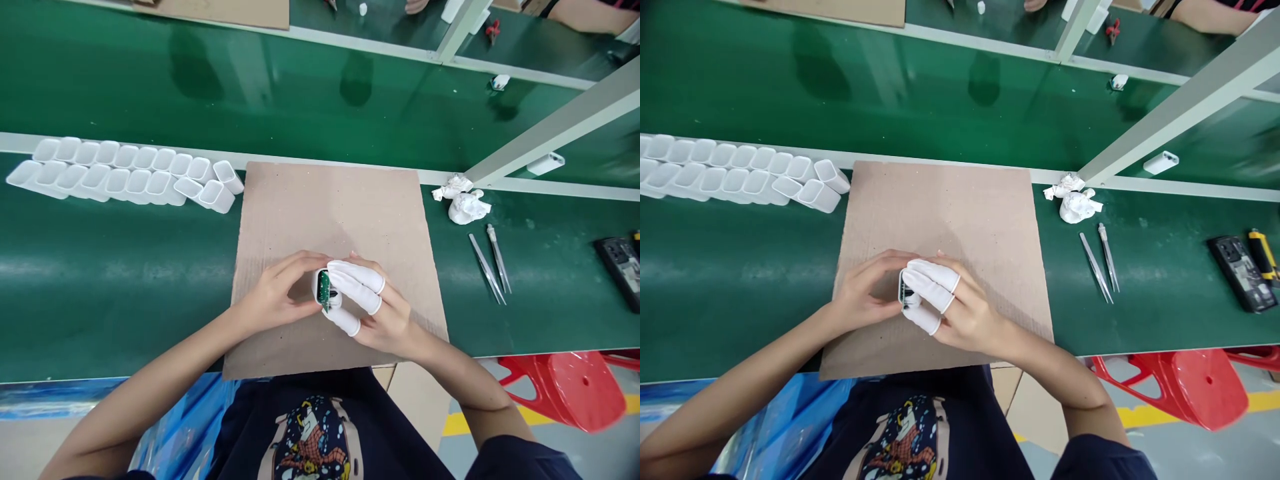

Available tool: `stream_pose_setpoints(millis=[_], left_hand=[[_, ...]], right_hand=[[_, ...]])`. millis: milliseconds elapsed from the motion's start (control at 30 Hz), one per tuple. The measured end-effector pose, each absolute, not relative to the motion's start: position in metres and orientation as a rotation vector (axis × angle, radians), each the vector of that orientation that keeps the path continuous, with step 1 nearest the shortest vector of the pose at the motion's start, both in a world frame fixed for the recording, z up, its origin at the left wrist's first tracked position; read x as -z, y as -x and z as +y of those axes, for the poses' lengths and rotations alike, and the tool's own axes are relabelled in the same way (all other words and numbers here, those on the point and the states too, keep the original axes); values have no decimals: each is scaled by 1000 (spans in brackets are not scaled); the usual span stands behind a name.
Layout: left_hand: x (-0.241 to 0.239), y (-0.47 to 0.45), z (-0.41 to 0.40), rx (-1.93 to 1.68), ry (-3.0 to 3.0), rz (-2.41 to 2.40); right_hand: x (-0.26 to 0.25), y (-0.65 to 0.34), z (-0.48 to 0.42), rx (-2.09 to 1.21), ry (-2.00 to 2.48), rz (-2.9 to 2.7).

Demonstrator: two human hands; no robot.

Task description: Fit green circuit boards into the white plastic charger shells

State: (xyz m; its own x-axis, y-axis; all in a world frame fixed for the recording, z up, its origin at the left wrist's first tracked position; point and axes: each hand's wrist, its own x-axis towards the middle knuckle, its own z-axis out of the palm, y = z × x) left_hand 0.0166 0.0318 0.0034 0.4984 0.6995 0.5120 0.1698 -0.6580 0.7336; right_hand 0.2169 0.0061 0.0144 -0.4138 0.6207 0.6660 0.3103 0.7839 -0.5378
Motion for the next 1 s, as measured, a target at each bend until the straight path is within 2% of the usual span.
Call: stream_pose_setpoints(millis=[467, 1000], left_hand=[[0, -14, 33, -1077, -1977, 639], [3, -13, 34, -1039, -1997, 697]], right_hand=[[-15, -225, 17, -248, 685, -2175], [-3, -223, 20, -292, 702, -2221]])
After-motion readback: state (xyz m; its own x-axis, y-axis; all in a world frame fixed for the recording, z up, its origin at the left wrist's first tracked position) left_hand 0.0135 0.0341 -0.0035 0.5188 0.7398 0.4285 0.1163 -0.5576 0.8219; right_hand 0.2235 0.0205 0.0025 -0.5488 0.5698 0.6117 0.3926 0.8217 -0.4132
